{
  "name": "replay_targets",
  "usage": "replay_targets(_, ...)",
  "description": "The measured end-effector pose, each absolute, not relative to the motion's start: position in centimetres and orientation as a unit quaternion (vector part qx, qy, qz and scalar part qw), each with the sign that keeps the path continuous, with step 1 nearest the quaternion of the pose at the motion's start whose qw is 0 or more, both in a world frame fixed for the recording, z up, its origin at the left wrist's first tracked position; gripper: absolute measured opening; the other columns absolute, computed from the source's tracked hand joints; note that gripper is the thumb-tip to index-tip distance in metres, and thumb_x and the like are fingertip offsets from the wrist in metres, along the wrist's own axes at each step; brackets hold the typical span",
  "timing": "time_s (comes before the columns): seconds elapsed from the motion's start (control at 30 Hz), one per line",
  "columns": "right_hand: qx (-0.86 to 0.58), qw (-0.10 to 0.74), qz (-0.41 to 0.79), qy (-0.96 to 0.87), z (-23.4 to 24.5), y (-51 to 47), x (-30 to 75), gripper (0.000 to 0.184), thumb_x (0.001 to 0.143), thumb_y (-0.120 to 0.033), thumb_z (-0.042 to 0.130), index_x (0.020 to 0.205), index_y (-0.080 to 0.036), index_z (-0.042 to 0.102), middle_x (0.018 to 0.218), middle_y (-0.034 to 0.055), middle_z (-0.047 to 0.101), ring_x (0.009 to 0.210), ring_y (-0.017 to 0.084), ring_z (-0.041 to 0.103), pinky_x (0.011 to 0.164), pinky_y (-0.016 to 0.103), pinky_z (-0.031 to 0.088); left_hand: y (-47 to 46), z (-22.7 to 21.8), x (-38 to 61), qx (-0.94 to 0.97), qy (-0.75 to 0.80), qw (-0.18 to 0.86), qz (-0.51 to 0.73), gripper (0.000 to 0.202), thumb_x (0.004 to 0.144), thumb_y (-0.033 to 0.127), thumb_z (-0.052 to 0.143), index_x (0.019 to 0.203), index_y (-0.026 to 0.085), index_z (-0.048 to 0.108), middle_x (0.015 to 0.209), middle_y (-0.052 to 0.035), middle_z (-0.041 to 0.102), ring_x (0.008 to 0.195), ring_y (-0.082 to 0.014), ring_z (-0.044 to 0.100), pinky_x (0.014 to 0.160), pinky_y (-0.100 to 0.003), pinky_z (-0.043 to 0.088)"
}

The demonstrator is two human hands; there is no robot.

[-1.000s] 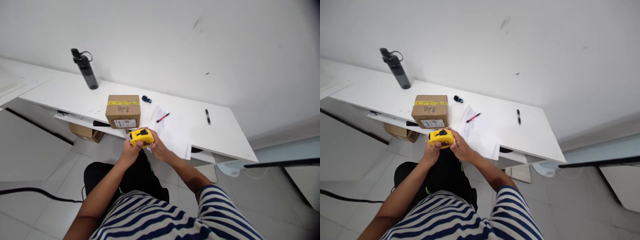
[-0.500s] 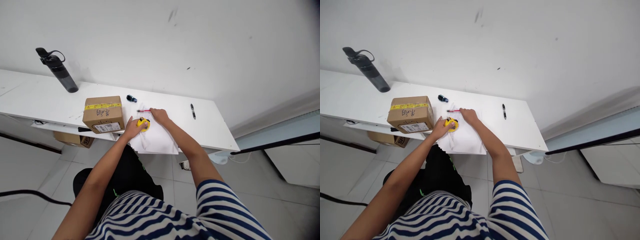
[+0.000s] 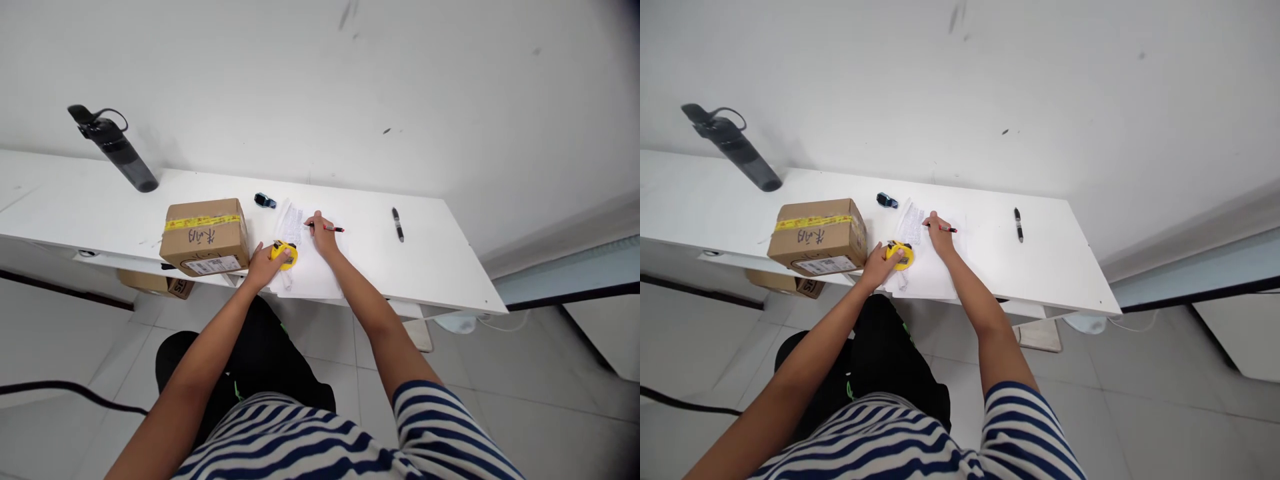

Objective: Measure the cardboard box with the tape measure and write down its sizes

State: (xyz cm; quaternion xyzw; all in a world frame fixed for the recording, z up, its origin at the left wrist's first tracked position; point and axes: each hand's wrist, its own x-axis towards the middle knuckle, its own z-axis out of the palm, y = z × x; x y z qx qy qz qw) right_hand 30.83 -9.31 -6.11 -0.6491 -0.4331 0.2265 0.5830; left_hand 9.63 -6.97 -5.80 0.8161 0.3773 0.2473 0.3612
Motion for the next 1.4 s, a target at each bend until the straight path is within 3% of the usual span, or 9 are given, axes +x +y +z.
replay_targets(0.13, -0.636, 0.593, 0.227, -0.439, -5.9, -9.5, 30.1, 0.039, 0.091, -0.060, 0.048, 0.106, -0.025, 0.058, 0.061, -0.0060, 0.052, 0.062, 0.016, 0.053, 0.067, 0.030, 0.042, -6.9, -5.8, 9.5, 0.826, 0.375, 0.347, 0.239, 0.046, 0.091, 0.060, 0.047, 0.095, 0.022, 0.073, 0.099, -0.0027, 0.080, 0.101, -0.0227, 0.072, 0.130, -0.044, 0.020)
replay_targets(0.23, -0.640, 0.576, 0.227, -0.455, -6.1, -10.5, 29.0, 0.029, 0.089, -0.054, 0.053, 0.087, -0.025, 0.058, 0.064, -0.0041, 0.057, 0.067, 0.016, 0.055, 0.069, 0.030, 0.042, -7.0, -5.7, 9.5, 0.827, 0.371, 0.346, 0.243, 0.044, 0.091, 0.057, 0.047, 0.092, 0.021, 0.073, 0.096, -0.0028, 0.079, 0.097, -0.0216, 0.072, 0.129, -0.045, 0.020)
replay_targets(0.37, -0.658, 0.572, 0.203, -0.446, -6.5, -11.1, 28.1, 0.044, 0.088, -0.058, 0.052, 0.061, -0.024, 0.043, 0.059, -0.0034, 0.047, 0.064, 0.015, 0.047, 0.064, 0.030, 0.036, -7.0, -5.7, 9.4, 0.825, 0.360, 0.355, 0.253, 0.043, 0.091, 0.057, 0.048, 0.088, 0.021, 0.071, 0.094, -0.0025, 0.079, 0.095, -0.0215, 0.072, 0.128, -0.047, 0.020)
replay_targets(0.53, -0.662, 0.568, 0.200, -0.446, -6.7, -11.1, 28.3, 0.045, 0.086, -0.054, 0.055, 0.057, -0.024, 0.036, 0.056, -0.0044, 0.041, 0.061, 0.013, 0.041, 0.062, 0.029, 0.034, -6.9, -6.0, 9.1, 0.817, 0.328, 0.387, 0.273, 0.040, 0.089, 0.056, 0.052, 0.086, 0.021, 0.070, 0.092, -0.0030, 0.078, 0.094, -0.0219, 0.071, 0.126, -0.046, 0.026)
replay_targets(0.67, -0.659, 0.566, 0.205, -0.450, -6.9, -11.1, 28.6, 0.043, 0.086, -0.050, 0.054, 0.056, -0.025, 0.036, 0.056, -0.0041, 0.041, 0.061, 0.013, 0.040, 0.062, 0.029, 0.035, -7.3, -5.9, 9.0, 0.777, 0.353, 0.414, 0.315, 0.037, 0.090, 0.053, 0.053, 0.085, 0.020, 0.069, 0.089, -0.0051, 0.077, 0.092, -0.0235, 0.070, 0.110, -0.044, 0.046)
replay_targets(0.8, -0.663, 0.564, 0.208, -0.446, -7.2, -11.1, 28.7, 0.042, 0.084, -0.047, 0.056, 0.055, -0.025, 0.034, 0.054, -0.0047, 0.038, 0.060, 0.013, 0.037, 0.061, 0.030, 0.034, -7.7, -6.0, 9.2, 0.755, 0.382, 0.412, 0.338, 0.036, 0.089, 0.052, 0.057, 0.083, 0.019, 0.069, 0.085, -0.0040, 0.075, 0.085, -0.0225, 0.069, 0.101, -0.042, 0.051)
replay_targets(1.0, -0.667, 0.565, 0.208, -0.439, -7.3, -11.1, 28.7, 0.039, 0.083, -0.047, 0.055, 0.055, -0.024, 0.039, 0.056, -0.0035, 0.045, 0.062, 0.014, 0.043, 0.062, 0.029, 0.037, -7.8, -6.2, 9.3, 0.750, 0.392, 0.403, 0.350, 0.036, 0.089, 0.053, 0.059, 0.081, 0.020, 0.071, 0.079, -0.0027, 0.073, 0.083, -0.0217, 0.068, 0.101, -0.041, 0.051)
replay_targets(1.13, -0.668, 0.572, 0.202, -0.431, -7.2, -11.2, 28.5, 0.042, 0.082, -0.047, 0.055, 0.055, -0.025, 0.033, 0.055, -0.0042, 0.042, 0.061, 0.013, 0.042, 0.062, 0.029, 0.036, -7.9, -6.0, 9.2, 0.758, 0.388, 0.396, 0.343, 0.032, 0.089, 0.050, 0.059, 0.086, 0.021, 0.072, 0.091, -0.0044, 0.077, 0.092, -0.0237, 0.070, 0.106, -0.042, 0.049)
replay_targets(1.4, -0.674, 0.569, 0.205, -0.425, -7.2, -11.2, 28.3, 0.039, 0.081, -0.047, 0.055, 0.057, -0.025, 0.034, 0.054, -0.0048, 0.040, 0.062, 0.014, 0.041, 0.062, 0.029, 0.036, -7.7, -6.1, 9.3, 0.787, 0.378, 0.365, 0.323, 0.035, 0.090, 0.053, 0.057, 0.086, 0.022, 0.072, 0.087, -0.0022, 0.078, 0.086, -0.0199, 0.071, 0.125, -0.045, 0.030)
